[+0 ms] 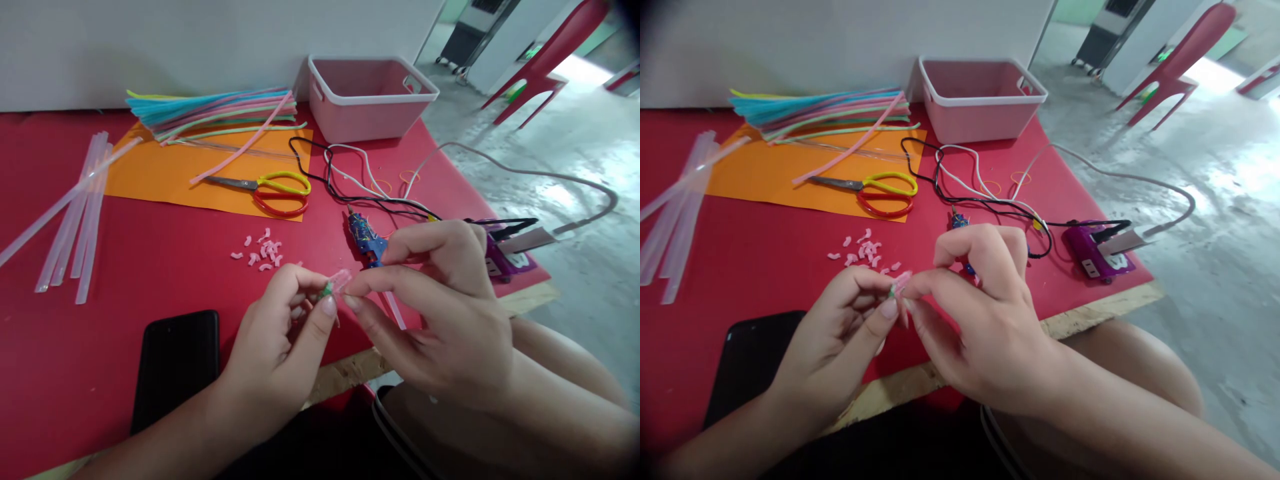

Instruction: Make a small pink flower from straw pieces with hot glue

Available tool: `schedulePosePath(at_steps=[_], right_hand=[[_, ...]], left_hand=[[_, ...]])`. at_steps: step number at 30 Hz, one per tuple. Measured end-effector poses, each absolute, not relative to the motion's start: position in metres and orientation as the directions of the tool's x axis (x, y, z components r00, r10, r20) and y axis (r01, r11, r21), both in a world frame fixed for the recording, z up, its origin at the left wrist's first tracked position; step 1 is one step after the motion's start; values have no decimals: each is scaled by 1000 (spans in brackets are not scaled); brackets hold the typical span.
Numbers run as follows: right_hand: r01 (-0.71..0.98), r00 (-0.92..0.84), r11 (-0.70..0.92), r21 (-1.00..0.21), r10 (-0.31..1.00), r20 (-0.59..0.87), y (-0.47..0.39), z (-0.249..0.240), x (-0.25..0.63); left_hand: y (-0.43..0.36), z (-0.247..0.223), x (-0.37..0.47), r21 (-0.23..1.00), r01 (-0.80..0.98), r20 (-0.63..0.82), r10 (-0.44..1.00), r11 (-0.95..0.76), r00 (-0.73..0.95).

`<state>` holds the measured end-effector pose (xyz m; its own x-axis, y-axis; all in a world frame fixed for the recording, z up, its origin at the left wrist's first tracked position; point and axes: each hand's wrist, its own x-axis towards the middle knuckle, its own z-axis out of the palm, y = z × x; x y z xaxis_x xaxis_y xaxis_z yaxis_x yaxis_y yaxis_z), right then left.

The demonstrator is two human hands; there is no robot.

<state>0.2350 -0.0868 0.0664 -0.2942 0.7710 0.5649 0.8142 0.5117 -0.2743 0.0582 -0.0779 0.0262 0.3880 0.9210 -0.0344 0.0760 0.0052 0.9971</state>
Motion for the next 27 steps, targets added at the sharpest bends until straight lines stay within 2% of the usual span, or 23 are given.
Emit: schedulePosePath(at_steps=[7, 27], right_hand=[[797, -268, 477, -371, 829, 491, -87, 69, 236], [810, -249, 469, -353, 819, 516, -91, 71, 233]], left_hand=[[-79, 25, 57, 992, 116, 0, 932, -46, 363], [-79, 32, 57, 989, 121, 39, 931, -89, 364]])
